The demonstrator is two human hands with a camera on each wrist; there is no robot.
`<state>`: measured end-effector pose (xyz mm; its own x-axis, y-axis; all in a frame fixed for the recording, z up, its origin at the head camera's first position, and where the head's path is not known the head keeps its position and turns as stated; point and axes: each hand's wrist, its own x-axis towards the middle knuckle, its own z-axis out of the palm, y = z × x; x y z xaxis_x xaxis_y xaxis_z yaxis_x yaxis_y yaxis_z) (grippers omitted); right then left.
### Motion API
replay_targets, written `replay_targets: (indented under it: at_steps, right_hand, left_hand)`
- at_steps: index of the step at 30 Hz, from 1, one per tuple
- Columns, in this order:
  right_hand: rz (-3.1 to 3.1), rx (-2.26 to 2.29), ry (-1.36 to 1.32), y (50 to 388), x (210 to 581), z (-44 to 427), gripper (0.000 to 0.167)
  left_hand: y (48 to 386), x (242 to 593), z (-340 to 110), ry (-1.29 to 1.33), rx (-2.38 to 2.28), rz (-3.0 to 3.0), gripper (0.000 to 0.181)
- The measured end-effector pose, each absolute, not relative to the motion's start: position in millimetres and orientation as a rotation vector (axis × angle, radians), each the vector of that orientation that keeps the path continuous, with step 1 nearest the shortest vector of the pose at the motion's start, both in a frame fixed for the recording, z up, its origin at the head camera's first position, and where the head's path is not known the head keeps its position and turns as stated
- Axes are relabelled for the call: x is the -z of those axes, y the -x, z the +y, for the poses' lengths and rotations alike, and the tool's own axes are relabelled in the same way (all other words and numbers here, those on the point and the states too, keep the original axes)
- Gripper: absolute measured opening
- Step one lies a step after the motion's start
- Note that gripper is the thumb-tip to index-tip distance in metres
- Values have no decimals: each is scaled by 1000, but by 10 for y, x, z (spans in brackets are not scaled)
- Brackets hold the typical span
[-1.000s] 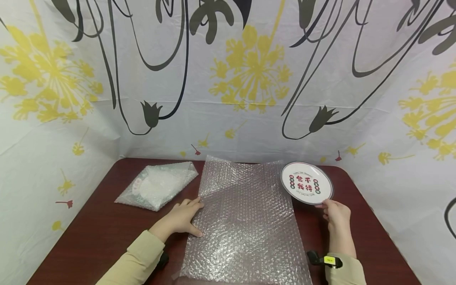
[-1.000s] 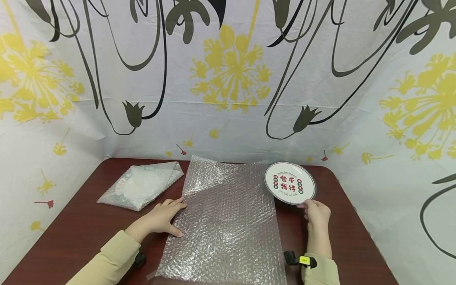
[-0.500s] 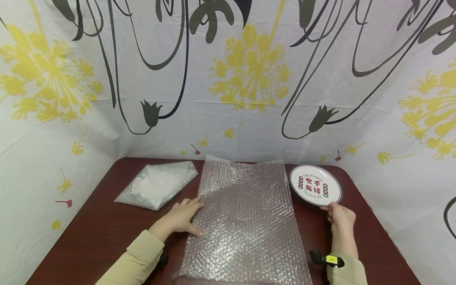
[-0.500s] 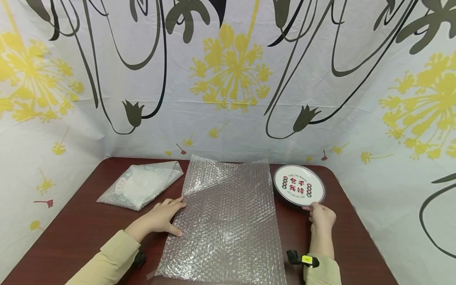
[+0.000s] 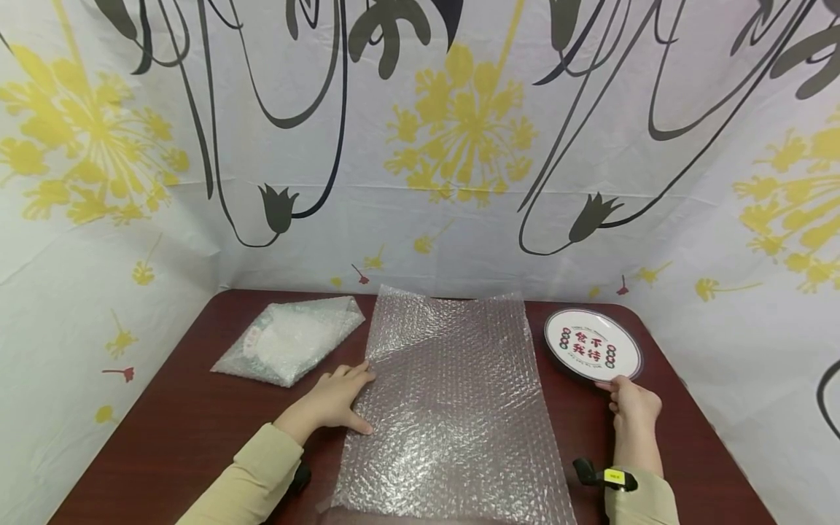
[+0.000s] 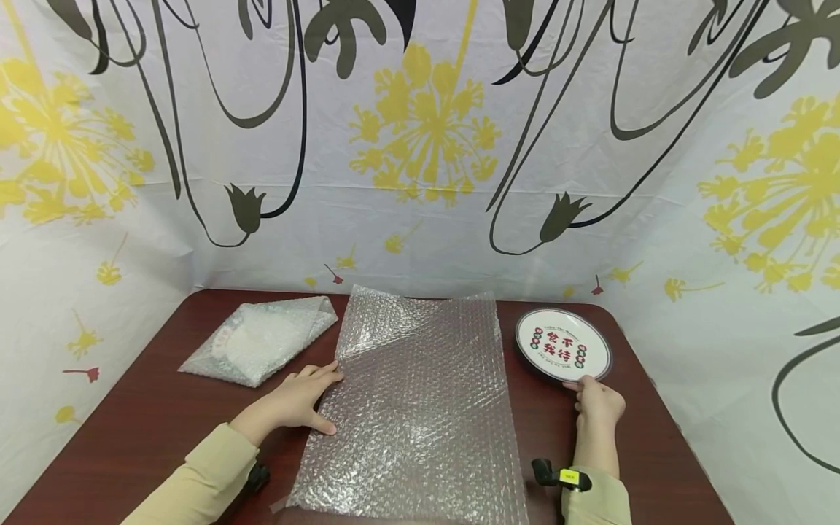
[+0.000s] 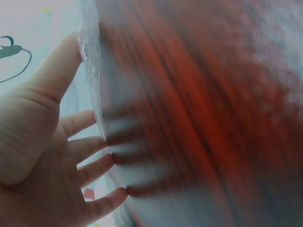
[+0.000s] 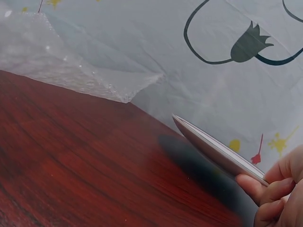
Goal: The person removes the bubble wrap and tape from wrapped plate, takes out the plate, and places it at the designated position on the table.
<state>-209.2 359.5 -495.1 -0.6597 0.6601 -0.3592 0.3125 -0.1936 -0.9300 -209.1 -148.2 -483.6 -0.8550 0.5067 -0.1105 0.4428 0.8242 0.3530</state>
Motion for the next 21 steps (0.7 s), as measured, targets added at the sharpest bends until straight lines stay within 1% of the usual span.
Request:
replay_targets:
  at_steps: [2, 9, 17, 19, 21]
  right_hand:
    - [-1785, -1935, 1156, 2088, 4954, 3598, 8]
    - [-1702, -1961, 1163, 2087, 4978, 3604, 20]
    - [-1690, -1971, 1176, 2093, 4994, 3611, 22]
    - [-1697, -1973, 1176, 2096, 4997, 3611, 19]
    - [-1713, -1977, 1172, 2100, 4999, 3613, 10]
  left_hand:
    - [2089, 4839, -1484, -736, -469, 2808, 99]
    - [2094, 4855, -1488, -735, -488, 2812, 99]
    - [2095, 4871, -1491, -731, -499, 2809, 99]
    - [2094, 4871, -1494, -731, -504, 2808, 99]
    - [2090, 4869, -1496, -732, -511, 2806, 99]
